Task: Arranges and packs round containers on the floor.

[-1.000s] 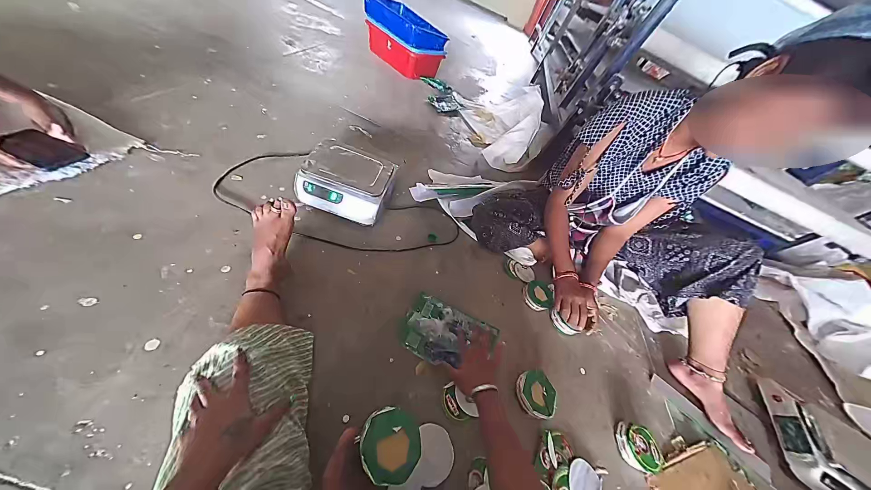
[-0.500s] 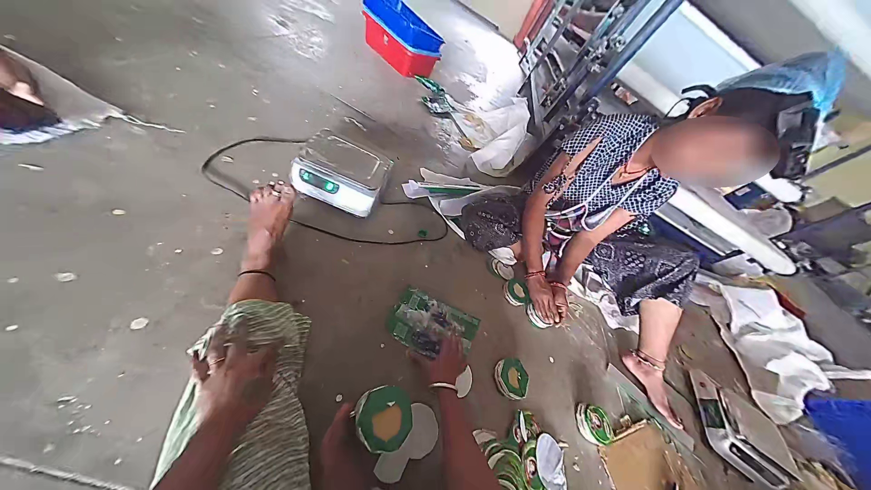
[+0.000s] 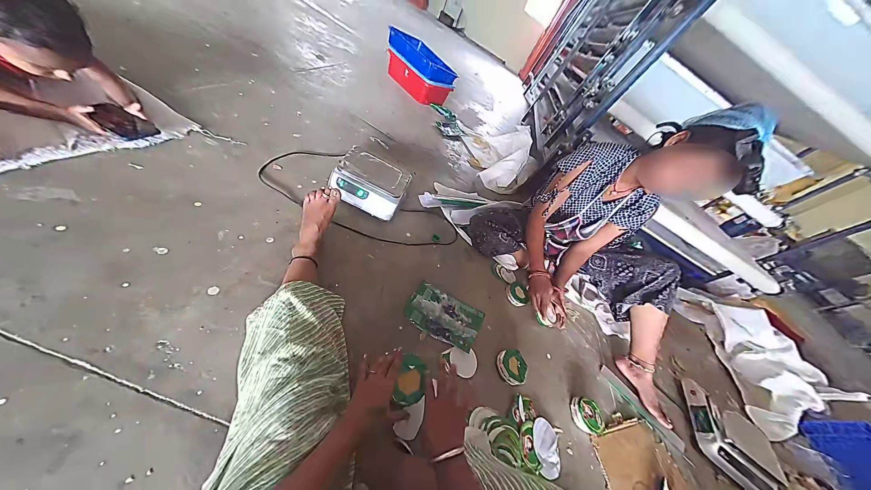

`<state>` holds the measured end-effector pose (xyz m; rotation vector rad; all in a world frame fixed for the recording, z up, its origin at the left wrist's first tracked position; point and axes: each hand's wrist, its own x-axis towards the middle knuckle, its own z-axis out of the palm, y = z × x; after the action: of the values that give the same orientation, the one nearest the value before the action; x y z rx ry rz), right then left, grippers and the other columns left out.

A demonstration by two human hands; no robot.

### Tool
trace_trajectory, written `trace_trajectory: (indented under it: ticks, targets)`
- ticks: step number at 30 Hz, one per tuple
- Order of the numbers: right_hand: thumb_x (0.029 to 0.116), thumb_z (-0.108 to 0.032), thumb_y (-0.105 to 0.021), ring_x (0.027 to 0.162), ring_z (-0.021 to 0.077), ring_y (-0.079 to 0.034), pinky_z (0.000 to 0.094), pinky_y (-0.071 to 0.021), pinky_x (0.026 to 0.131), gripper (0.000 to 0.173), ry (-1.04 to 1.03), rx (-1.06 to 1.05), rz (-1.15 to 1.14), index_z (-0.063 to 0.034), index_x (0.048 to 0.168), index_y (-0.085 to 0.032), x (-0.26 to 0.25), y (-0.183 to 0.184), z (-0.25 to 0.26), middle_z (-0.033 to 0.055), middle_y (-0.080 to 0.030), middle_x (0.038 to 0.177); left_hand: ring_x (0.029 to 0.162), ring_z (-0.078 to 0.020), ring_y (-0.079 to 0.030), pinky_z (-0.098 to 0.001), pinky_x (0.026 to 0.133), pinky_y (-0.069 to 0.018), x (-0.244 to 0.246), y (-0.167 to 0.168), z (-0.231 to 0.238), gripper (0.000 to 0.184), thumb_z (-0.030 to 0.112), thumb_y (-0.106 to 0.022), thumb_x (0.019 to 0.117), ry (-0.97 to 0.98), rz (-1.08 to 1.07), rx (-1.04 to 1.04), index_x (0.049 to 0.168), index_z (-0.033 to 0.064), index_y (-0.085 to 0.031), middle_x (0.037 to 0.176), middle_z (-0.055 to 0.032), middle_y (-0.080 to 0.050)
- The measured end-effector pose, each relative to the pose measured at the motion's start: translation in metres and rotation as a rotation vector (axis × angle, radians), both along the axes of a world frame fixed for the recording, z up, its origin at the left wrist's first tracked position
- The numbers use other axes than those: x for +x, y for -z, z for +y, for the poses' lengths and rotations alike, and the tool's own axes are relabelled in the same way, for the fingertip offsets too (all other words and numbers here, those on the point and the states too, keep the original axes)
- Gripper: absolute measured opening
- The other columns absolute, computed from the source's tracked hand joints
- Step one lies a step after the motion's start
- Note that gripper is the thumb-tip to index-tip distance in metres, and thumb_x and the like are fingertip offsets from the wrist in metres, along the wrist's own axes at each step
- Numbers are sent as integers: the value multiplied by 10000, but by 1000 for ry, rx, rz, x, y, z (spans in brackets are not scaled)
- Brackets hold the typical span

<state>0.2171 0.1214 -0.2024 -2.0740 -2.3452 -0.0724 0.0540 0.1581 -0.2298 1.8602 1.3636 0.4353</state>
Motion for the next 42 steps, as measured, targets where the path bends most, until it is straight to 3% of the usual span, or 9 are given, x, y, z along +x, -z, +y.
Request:
trace_trajectory:
  ticks: [5, 11, 19, 24, 29, 34, 36, 39, 42]
  targets:
    - [845, 5, -695, 1405, 464, -469, 766, -293, 1080, 279, -47, -21, 32, -69, 1098, -783, -13, -38, -6, 219, -589, 1439, 1451, -386, -428, -645, 1237, -102, -2, 14, 4, 1194, 356, -917, 713, -94, -75, 8, 1622, 31, -213, 1538, -215, -480]
    - [912, 85, -528, 1522, 464, -255, 715, -221, 1142, 564, 246, -252, 193, -196, 1383, -657, -1, -26, 34, 183, -385, 1619, 1456, -355, -431, -607, 1250, -116, -2, 20, 0, 1185, 430, -901, 709, -129, -90, 21, 1615, 36, -247, 1544, -173, -492]
    - [832, 63, -619, 1458, 565, -309, 786, -242, 1061, 499, 181, -144, 344, -183, 1245, -749, -11, -1, -35, 246, -426, 1574, 1463, -335, -427, -576, 1258, -119, -2, 23, 0, 1218, 434, -899, 707, -142, -116, 20, 1622, 26, -206, 1569, -144, -470]
    - [801, 41, -683, 1421, 568, -382, 789, -292, 1056, 588, 125, -71, 198, -101, 1371, -665, -27, 10, -42, 265, -466, 1540, 1440, -346, -459, -569, 1251, -166, -3, 26, -2, 1235, 345, -930, 659, -181, -171, 64, 1602, -24, -223, 1537, -165, -507]
    - [890, -22, -604, 1477, 569, -264, 765, -217, 1113, 432, 87, -137, 439, -58, 1312, -691, -36, -6, -8, 307, -369, 1584, 1435, -368, -461, -566, 1244, -186, -2, 21, -3, 1158, 253, -917, 679, -198, -183, 44, 1583, -50, -260, 1528, -193, -509]
    - [1015, -272, -528, 1546, 508, -117, 775, -62, 1161, 541, 42, -252, 293, -133, 1537, -486, -46, 0, 16, 240, -264, 1660, 1433, -352, -469, -527, 1253, -203, 1, 21, 1, 703, 65, -639, 935, -264, -204, -12, 1563, -32, -339, 1499, -168, -548]
    - [995, -272, -524, 1535, 519, -158, 789, -76, 1148, 519, -28, -234, 281, -157, 1501, -543, -45, 2, -2, 242, -310, 1641, 1430, -358, -471, -523, 1249, -210, 1, 20, 1, 563, 26, -545, 996, -296, -235, -38, 1537, -28, -399, 1493, -162, -555]
    - [978, -216, -554, 1490, 569, -233, 774, -141, 1146, 396, 48, -143, 465, -110, 1334, -693, -31, -4, -7, 313, -361, 1586, 1428, -380, -459, -551, 1236, -229, -2, 21, 0, 1017, 156, -840, 754, -269, -242, -11, 1583, -29, -281, 1510, -161, -536]
    - [987, -258, -522, 1497, 578, -200, 795, -148, 1120, 474, 83, -105, 357, -132, 1435, -613, -20, 0, 13, 307, -332, 1604, 1393, -405, -494, -578, 1223, -239, 0, 25, -5, 1266, 218, -939, 615, -269, -291, 57, 1591, -73, -186, 1475, -199, -559]
